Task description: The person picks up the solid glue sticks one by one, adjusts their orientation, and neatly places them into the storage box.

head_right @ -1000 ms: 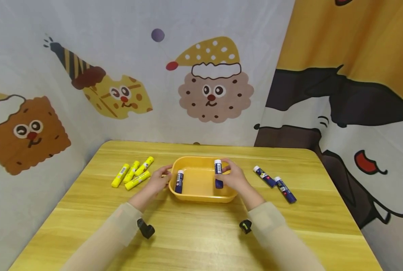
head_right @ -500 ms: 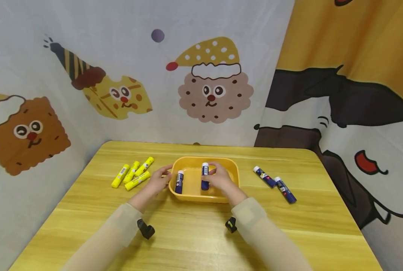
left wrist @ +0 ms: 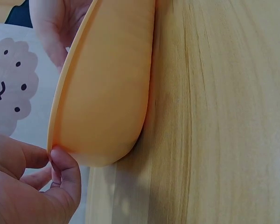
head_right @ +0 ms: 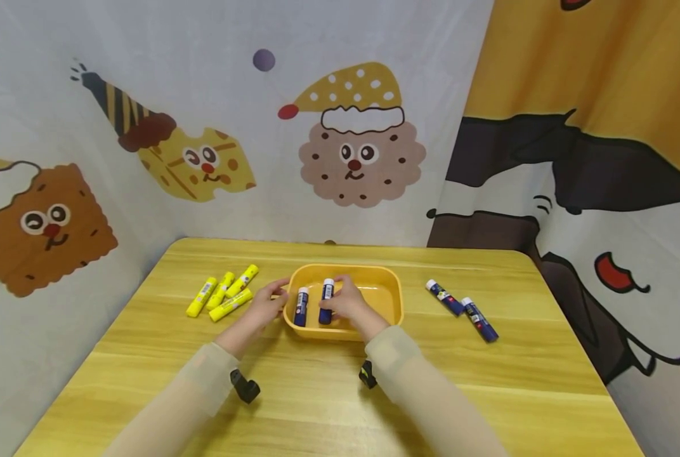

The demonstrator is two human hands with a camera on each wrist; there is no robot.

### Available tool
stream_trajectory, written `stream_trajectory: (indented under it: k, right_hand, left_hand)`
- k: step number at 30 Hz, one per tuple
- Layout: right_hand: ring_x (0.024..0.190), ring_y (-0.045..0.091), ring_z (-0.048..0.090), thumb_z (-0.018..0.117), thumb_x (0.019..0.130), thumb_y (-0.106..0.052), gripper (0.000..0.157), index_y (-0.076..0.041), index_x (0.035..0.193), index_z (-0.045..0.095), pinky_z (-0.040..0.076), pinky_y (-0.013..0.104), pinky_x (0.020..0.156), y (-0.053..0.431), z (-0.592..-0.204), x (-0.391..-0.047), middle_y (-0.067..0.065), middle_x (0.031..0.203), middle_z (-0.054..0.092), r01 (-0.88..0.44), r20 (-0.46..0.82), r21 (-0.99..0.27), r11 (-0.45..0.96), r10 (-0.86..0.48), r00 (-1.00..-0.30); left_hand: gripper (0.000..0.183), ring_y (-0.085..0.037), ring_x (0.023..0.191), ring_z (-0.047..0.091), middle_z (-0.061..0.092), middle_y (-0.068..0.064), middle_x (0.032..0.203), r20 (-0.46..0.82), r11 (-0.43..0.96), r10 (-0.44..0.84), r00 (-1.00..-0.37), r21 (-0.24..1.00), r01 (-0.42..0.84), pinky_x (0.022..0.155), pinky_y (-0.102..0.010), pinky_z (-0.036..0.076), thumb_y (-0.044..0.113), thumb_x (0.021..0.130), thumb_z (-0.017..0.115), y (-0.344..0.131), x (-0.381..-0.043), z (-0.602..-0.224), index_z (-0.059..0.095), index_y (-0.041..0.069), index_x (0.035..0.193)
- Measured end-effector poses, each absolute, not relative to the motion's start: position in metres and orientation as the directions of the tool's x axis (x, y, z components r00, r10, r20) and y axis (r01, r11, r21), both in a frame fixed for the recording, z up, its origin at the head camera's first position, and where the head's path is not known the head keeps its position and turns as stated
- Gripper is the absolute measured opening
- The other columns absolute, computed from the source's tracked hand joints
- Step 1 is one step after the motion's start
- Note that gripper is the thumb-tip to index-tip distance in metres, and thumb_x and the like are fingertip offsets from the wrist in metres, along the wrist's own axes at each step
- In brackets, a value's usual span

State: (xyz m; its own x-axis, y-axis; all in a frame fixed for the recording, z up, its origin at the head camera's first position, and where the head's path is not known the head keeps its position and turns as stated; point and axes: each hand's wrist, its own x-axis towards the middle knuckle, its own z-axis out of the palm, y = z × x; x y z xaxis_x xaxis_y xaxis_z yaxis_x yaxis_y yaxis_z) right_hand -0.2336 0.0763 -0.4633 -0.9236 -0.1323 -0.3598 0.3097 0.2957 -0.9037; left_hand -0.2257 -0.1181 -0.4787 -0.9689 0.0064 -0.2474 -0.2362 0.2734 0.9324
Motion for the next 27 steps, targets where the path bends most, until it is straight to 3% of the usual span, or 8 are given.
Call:
stream_trajectory:
  k: [11, 21, 27]
  right_hand:
    - [0.079, 0.023, 0.059, 0.073, 0.080, -0.005, 0.066, -0.006, 0.134, 0.035, 0.055, 0.030, 0.061, 0.057, -0.467, -0.230, 0.016, 0.100, 0.054, 0.243, -0.347, -0.844, 0.479, -0.142, -0.927]
    - [0.099, 0.026, 0.055, 0.078, 0.074, -0.007, 0.069, -0.001, 0.131, 0.039, 0.051, 0.037, 0.085, 0.043, -0.467, -0.232, 0.021, 0.116, 0.055, 0.136, -0.277, -0.777, 0.614, -0.140, -0.951]
    - [0.104, 0.027, 0.054, 0.079, 0.074, -0.009, 0.070, -0.002, 0.131, 0.040, 0.050, 0.039, 0.090, 0.035, -0.468, -0.234, 0.021, 0.120, 0.052, 0.119, -0.272, -0.736, 0.667, -0.129, -0.954]
  left_hand:
    - [0.041, -0.015, 0.080, 0.050, 0.049, -0.013, 0.111, -0.244, 0.282, 0.003, -0.970, 0.931, -0.233, 0.066, -0.029, 0.050, 0.009, 0.099, 0.045, -0.116, -0.224, -0.477, 0.045, 0.010, 0.140]
    - [0.042, -0.020, 0.083, 0.052, 0.049, -0.014, 0.109, -0.213, 0.263, -0.002, -0.977, 0.943, -0.206, 0.061, -0.024, 0.047, 0.006, 0.097, 0.047, -0.116, -0.224, -0.478, 0.046, 0.007, 0.139]
    - [0.041, -0.021, 0.081, 0.052, 0.049, -0.014, 0.106, -0.199, 0.265, -0.004, -0.980, 0.945, -0.193, 0.060, -0.026, 0.048, 0.005, 0.097, 0.048, -0.116, -0.225, -0.481, 0.047, 0.006, 0.138]
